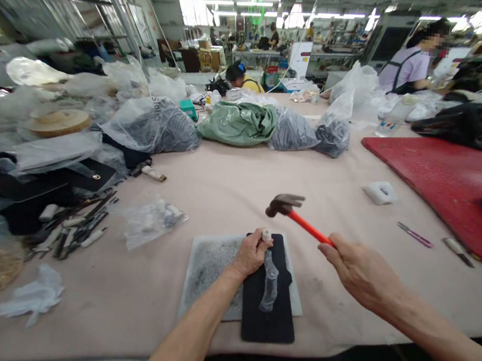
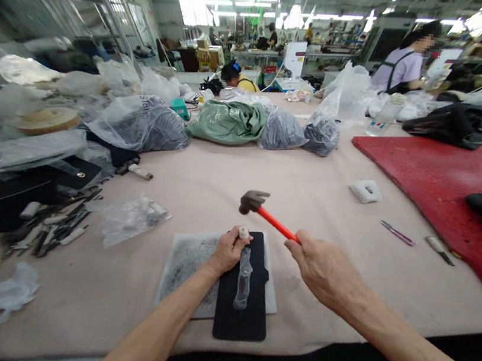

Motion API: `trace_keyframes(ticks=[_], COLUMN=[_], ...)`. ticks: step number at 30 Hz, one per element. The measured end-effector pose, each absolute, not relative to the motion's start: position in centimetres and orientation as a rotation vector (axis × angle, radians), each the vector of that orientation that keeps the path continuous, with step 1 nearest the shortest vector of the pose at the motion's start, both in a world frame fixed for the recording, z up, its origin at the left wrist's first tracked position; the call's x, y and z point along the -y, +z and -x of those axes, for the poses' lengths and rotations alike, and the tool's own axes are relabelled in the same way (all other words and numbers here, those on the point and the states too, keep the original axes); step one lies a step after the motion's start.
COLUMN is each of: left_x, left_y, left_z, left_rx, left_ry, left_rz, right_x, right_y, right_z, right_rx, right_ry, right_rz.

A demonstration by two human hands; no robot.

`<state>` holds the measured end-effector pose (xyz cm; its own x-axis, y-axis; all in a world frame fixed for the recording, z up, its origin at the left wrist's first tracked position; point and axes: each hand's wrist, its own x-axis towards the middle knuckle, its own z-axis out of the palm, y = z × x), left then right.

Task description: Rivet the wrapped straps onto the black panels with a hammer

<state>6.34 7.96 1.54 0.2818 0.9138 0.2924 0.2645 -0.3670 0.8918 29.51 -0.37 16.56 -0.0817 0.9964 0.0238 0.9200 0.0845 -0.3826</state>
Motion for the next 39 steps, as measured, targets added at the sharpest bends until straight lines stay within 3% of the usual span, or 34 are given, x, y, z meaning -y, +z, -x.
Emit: trace_keyframes(ticks=[3, 8, 26, 33, 39], left_x=[-7.9, -7.8, -7.7, -7.7, -7.7], left_y=[1.7, 1.8, 1.9, 2.0, 2.3], left_z=[-6.3, -6.3, -6.3, -6.3, -6.2], left_rx=[-1.036, -1.088, -1.127, -1.082, -1.076], left_ry=[1.101, 1.056, 1.047, 1.072, 1.033], left_rz=[-1.799, -1.825, -1.842, -1.766, -1.733], right_x=[0.8, 1.1, 1.1, 1.6, 2.7], right_y=[16.5, 15.1, 14.5, 7.2, 4.9], right_z=[-29.4, -29.8, -30.0, -32.5, -28.9], right_rx=[1.881, 2.206, 2.056, 1.801, 1.594], right_ry=[0.377, 0.39, 0.476, 0.566, 0.094], right_rz=[1.836, 1.95, 1.948, 2.279, 2.113])
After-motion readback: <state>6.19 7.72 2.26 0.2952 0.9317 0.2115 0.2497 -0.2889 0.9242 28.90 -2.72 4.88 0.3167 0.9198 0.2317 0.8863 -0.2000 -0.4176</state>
